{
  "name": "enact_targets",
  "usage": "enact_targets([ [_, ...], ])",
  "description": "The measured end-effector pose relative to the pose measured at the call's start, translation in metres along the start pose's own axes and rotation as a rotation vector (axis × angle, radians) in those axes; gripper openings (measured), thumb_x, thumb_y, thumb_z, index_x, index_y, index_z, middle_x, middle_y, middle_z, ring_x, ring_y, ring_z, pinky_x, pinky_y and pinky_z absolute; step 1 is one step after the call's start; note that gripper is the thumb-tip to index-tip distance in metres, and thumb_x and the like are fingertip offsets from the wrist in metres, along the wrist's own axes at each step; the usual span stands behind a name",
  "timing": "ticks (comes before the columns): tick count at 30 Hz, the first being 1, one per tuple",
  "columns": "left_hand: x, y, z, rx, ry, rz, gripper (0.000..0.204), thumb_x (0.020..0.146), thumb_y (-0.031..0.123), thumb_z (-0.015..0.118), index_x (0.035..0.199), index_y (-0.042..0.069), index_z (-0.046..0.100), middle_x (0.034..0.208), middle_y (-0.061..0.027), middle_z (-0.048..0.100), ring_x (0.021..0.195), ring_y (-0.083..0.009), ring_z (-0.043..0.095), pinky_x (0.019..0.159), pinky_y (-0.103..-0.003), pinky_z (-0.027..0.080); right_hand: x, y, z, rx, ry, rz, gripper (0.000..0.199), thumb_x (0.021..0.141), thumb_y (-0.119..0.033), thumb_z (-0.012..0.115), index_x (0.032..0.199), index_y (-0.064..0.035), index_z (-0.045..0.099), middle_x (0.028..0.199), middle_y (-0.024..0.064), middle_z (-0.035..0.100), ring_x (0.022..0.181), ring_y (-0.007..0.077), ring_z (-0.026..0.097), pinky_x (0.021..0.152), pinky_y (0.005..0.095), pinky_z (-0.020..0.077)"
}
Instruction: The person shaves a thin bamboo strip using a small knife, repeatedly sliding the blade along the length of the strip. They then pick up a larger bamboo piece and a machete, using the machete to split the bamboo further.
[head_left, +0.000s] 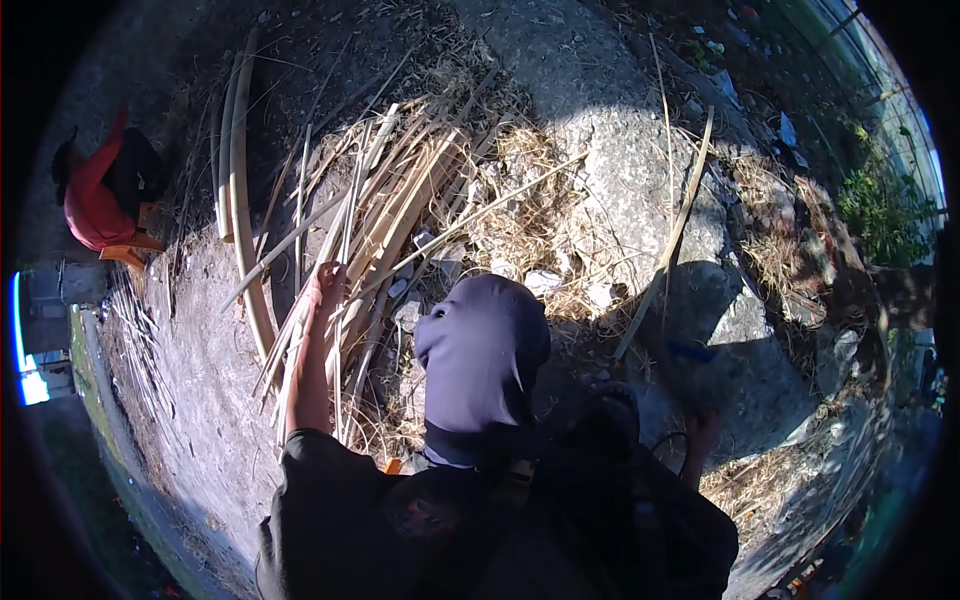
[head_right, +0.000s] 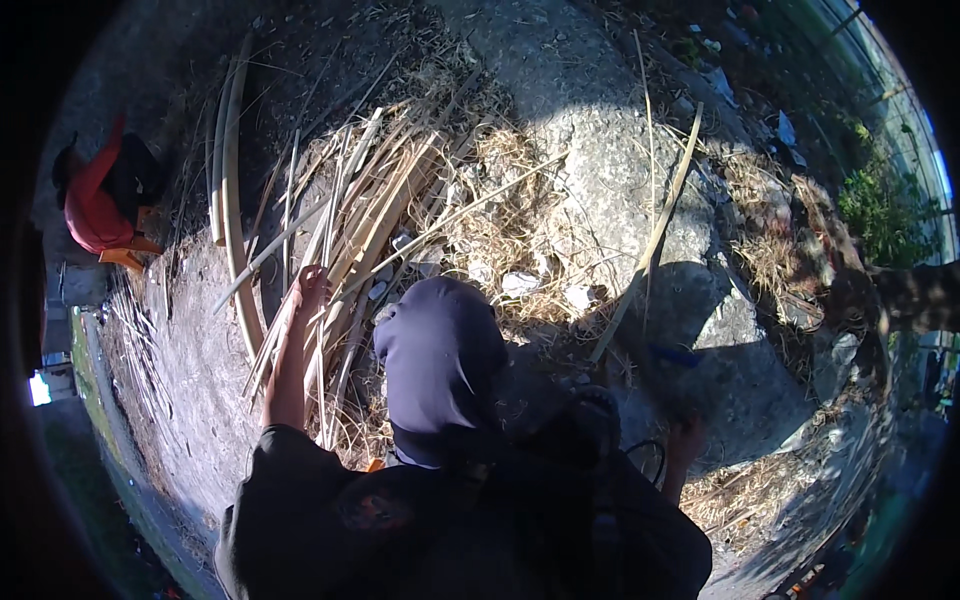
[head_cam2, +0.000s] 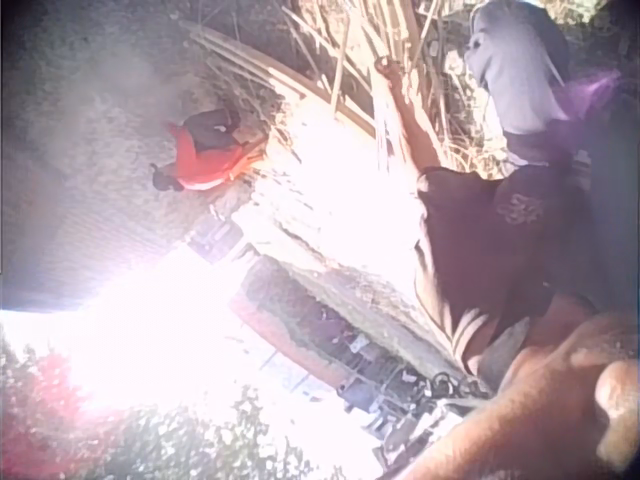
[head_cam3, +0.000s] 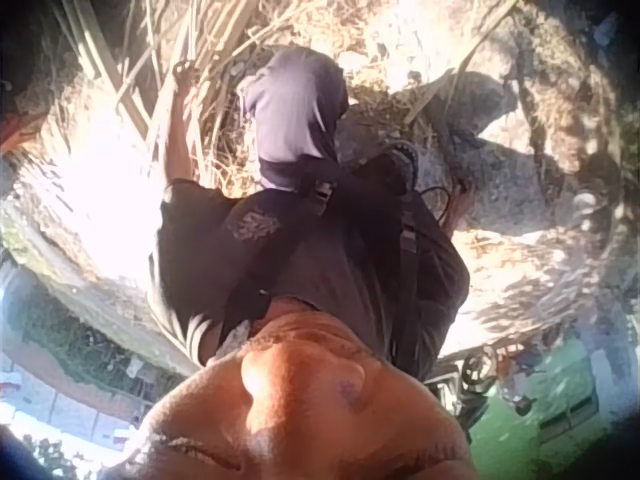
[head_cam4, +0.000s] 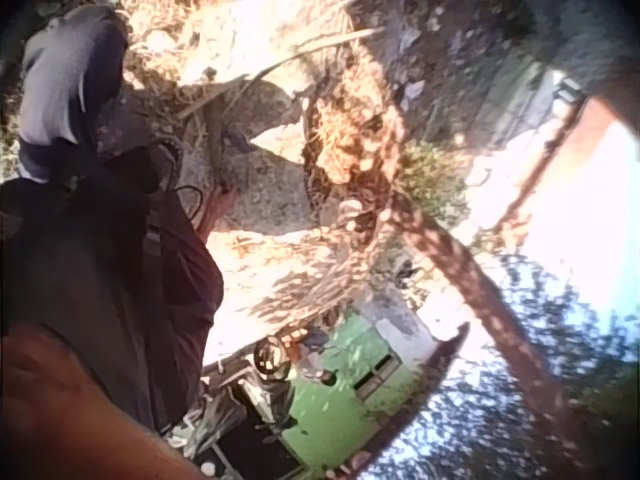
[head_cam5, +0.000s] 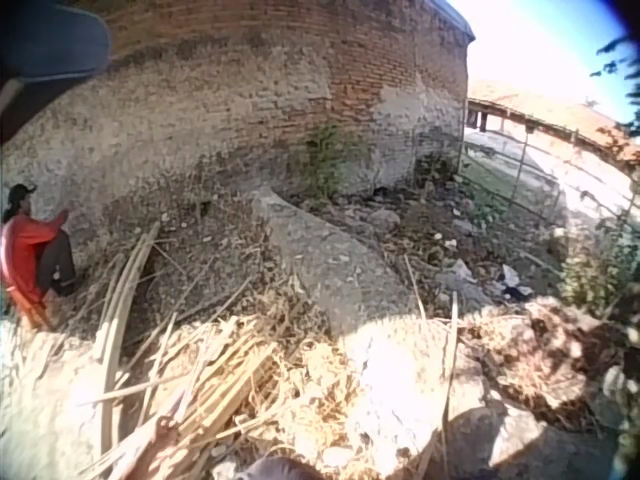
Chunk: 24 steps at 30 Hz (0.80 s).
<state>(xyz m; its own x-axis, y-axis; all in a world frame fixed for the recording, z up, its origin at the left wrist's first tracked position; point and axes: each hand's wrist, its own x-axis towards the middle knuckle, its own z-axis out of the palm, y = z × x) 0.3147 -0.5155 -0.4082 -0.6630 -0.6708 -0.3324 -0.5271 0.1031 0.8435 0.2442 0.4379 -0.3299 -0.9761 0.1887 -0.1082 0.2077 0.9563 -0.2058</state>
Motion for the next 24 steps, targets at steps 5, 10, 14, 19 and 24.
enact_targets([
  [5, -0.002, 0.014, -0.004, -0.1, -0.076, 0.003, 0.041, 0.104, 0.028, 0.067, 0.135, 0.008, 0.05, 0.081, -0.0113, 0.073, 0.057, -0.016, 0.067, 0.047, -0.032, 0.053, 0.0, -0.001, 0.005, 0.111, 0.021, -0.066, 0.04, 0.084, -0.016, 0.066, 0.121, -0.0022, 0.069, 0.111, 0.0194, 0.072, 0.102, 0.0396, 0.07, 0.091, 0.0487, 0.0551],
  [10, -0.011, 0.027, 0.003, -0.103, -0.134, -0.054, 0.03, 0.106, 0.02, 0.064, 0.131, 0.006, 0.054, 0.084, -0.0119, 0.074, 0.064, -0.0182, 0.071, 0.055, -0.032, 0.056, 0.003, 0.002, 0.003, 0.079, 0.035, -0.088, 0.038, 0.084, -0.018, 0.066, 0.119, -0.0033, 0.069, 0.109, 0.0189, 0.072, 0.102, 0.0398, 0.07, 0.089, 0.0493, 0.0547],
  [14, 0.004, 0.019, -0.013, -0.104, -0.316, -0.076, 0.015, 0.101, 0.015, 0.067, 0.11, 0.002, 0.068, 0.09, -0.0137, 0.075, 0.082, -0.0216, 0.076, 0.068, -0.035, 0.062, 0.002, -0.002, 0.007, 0.115, 0.03, -0.053, 0.035, 0.081, -0.02, 0.067, 0.113, -0.0068, 0.073, 0.109, 0.0172, 0.073, 0.103, 0.0392, 0.069, 0.09, 0.0493, 0.0542],
  [19, 0.028, 0.017, -0.015, 0.375, -0.095, 0.044, 0.015, 0.095, 0.019, 0.073, 0.104, 0.008, 0.077, 0.097, -0.012, 0.079, 0.087, -0.0205, 0.077, 0.078, -0.035, 0.061, 0.001, 0.005, -0.001, 0.107, 0.023, 0.003, 0.034, 0.079, -0.022, 0.068, 0.11, -0.0101, 0.077, 0.111, 0.0153, 0.074, 0.107, 0.0385, 0.069, 0.093, 0.0483, 0.0539],
  [24, 0.045, 0.015, -0.057, 0.948, 0.364, 0.468, 0.037, 0.08, 0.011, 0.079, 0.115, 0.013, 0.069, 0.103, -0.0175, 0.069, 0.102, -0.0392, 0.067, 0.086, -0.05, 0.055, -0.003, -0.006, 0.013, 0.13, 0.027, -0.074, 0.039, 0.082, -0.016, 0.068, 0.119, -0.0029, 0.07, 0.11, 0.0203, 0.073, 0.104, 0.0393, 0.07, 0.092, 0.0491, 0.0544],
])
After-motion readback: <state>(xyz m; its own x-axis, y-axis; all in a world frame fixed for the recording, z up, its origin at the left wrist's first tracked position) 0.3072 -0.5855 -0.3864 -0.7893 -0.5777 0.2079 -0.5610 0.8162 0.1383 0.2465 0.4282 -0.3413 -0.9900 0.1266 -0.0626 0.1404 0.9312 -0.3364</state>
